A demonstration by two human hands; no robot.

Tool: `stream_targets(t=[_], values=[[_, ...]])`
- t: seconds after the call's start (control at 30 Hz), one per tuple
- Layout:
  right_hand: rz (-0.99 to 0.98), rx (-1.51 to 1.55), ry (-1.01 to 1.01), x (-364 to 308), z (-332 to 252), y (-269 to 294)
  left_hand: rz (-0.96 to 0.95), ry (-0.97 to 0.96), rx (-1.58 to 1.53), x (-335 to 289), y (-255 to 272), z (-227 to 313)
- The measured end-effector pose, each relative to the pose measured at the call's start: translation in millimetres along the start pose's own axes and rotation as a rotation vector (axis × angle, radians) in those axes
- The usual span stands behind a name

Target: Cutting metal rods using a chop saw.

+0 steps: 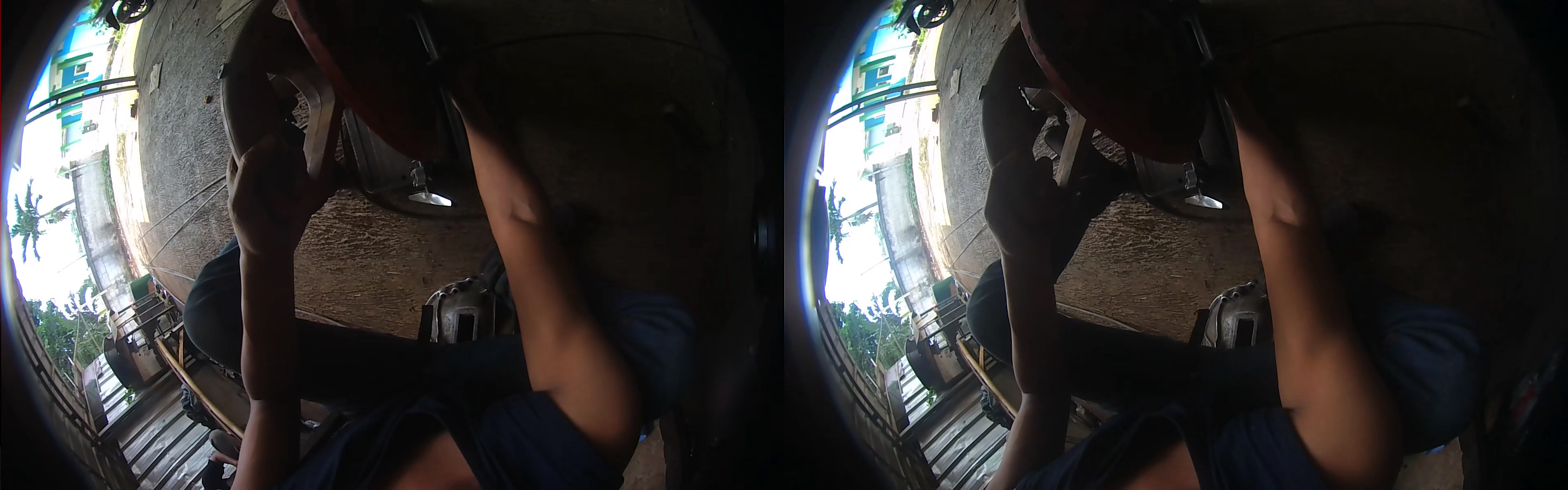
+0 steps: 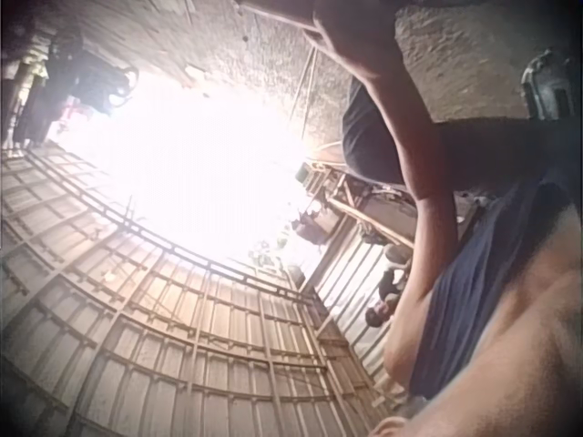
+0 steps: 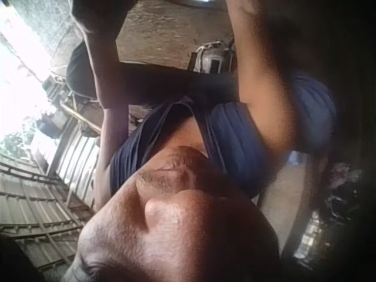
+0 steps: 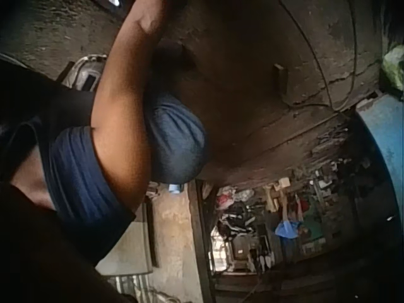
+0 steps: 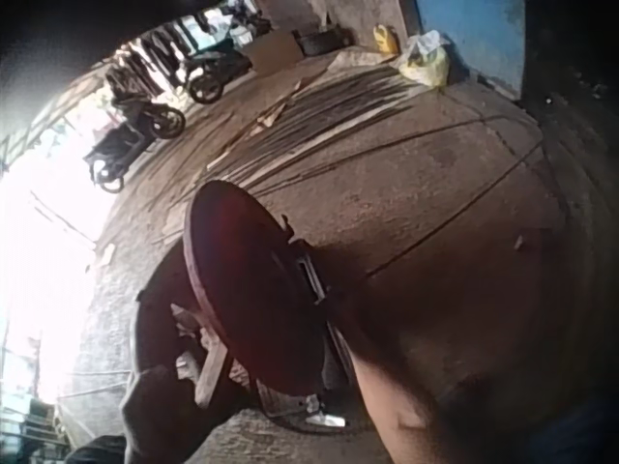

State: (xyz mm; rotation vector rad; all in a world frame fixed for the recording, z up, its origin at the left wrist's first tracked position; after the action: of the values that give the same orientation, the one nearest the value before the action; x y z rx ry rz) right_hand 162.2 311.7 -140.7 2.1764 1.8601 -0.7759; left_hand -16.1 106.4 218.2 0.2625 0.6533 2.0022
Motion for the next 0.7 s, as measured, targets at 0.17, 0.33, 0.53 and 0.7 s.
stream_targets(t=[0.17, 0.33, 0.53, 0.7], values=[[-0.01, 0.027, -0.016, 3.6, 1.7, 0.4, 0.038, -0.005, 0.124, -2.0, 4.0, -4.7], [-0.017, 0.1, -0.036, -0.9, 0.6, 9.2, -0.066, 0.029, -0.187, -4.6, -7.8, -14.2], [0.093, 0.027, 0.072, -70.7, -11.3, 67.3, -0.09, 0.061, -0.365, -1.4, -18.2, -5.4], [-0.305, -0.234, -0.256, -172.3, 19.9, 82.9, -0.059, 0.092, -0.418, -5.5, -18.5, 3.1]])
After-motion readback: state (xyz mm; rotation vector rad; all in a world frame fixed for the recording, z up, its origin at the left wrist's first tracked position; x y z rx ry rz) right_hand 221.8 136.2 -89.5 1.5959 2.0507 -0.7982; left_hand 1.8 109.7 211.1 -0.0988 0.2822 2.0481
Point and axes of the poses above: each hand's wrist, its own x-axis towards the middle knuckle, its own y-axis out of the back of the hand, z = x × y, the point moved 8 cm from there along x, towards the middle knuckle, and after that the axes turned 15 degrees about x, right-handed, at the moved point
